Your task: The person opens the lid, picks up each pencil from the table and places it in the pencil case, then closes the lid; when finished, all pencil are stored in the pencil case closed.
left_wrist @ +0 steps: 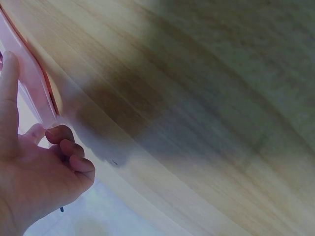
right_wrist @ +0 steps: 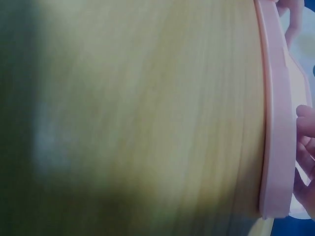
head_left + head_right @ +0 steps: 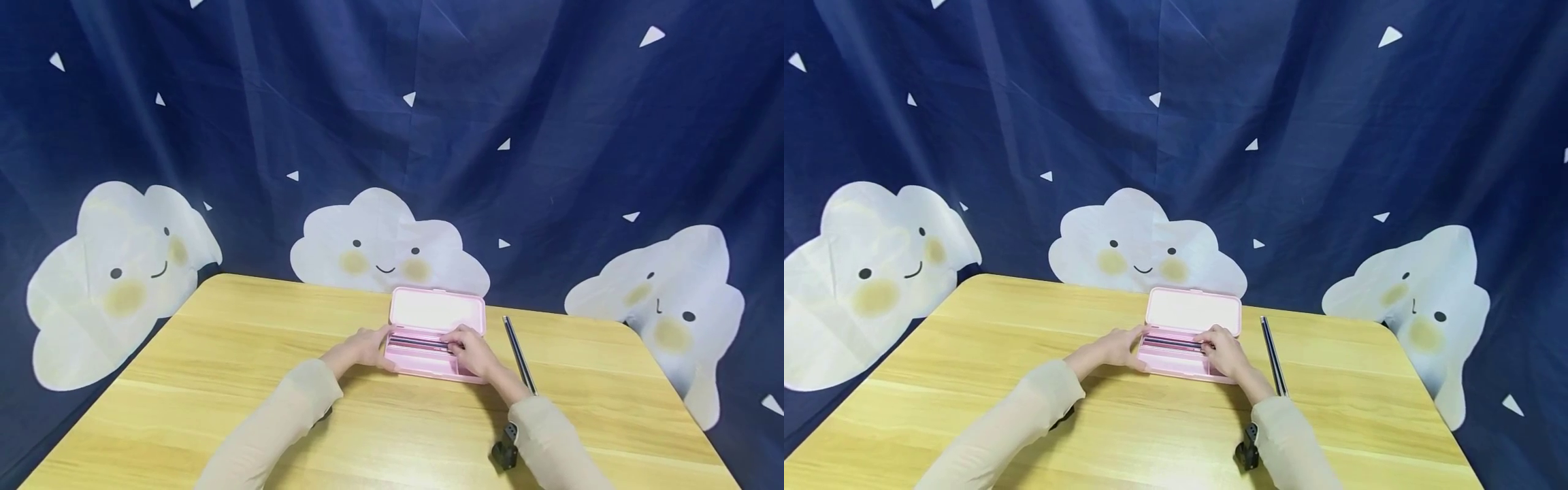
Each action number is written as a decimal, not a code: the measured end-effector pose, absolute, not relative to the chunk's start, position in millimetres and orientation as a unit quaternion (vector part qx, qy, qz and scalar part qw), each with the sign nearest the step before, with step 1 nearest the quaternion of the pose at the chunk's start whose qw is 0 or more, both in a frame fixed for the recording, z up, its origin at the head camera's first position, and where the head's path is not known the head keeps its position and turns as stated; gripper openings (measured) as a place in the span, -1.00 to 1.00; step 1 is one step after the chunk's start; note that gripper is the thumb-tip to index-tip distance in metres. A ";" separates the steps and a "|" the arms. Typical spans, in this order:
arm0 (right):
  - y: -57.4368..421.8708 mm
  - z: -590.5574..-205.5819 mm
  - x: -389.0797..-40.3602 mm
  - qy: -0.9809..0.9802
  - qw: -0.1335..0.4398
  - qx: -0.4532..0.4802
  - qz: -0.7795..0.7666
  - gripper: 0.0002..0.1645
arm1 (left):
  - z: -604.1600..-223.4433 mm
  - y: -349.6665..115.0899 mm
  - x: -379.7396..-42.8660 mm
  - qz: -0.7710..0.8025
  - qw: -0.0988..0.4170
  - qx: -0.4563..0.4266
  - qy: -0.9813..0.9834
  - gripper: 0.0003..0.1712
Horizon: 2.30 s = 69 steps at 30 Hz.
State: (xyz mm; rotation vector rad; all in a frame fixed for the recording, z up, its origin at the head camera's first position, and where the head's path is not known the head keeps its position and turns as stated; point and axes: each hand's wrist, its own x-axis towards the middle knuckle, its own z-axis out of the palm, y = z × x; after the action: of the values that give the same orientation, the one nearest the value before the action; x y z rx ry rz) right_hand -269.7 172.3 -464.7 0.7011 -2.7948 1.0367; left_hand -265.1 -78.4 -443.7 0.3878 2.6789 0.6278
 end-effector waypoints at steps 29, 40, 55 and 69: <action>235.2 -466.4 -256.4 -0.890 0.079 0.214 0.394 -0.74 | -440.5 -79.7 -264.4 0.227 0.183 0.139 0.946 0.09; 269.7 -462.7 -255.0 -0.905 0.109 0.185 0.367 -0.75 | -440.8 -79.8 -263.4 0.229 0.177 0.147 0.946 0.10; 304.2 -465.1 -246.3 -0.944 0.039 0.128 0.302 -0.66 | -442.4 -79.9 -263.3 0.233 0.172 0.148 0.946 0.12; 305.3 -461.8 -242.0 -0.964 0.026 0.075 0.254 -0.65 | -442.0 -80.9 -263.8 0.231 0.170 0.153 0.946 0.13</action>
State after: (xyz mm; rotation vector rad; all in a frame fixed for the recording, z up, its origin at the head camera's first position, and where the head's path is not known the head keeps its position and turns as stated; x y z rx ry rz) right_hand -242.0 305.3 -461.8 0.2313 -2.9792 0.7864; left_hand -263.8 -80.9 -442.0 0.4352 2.6860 0.6571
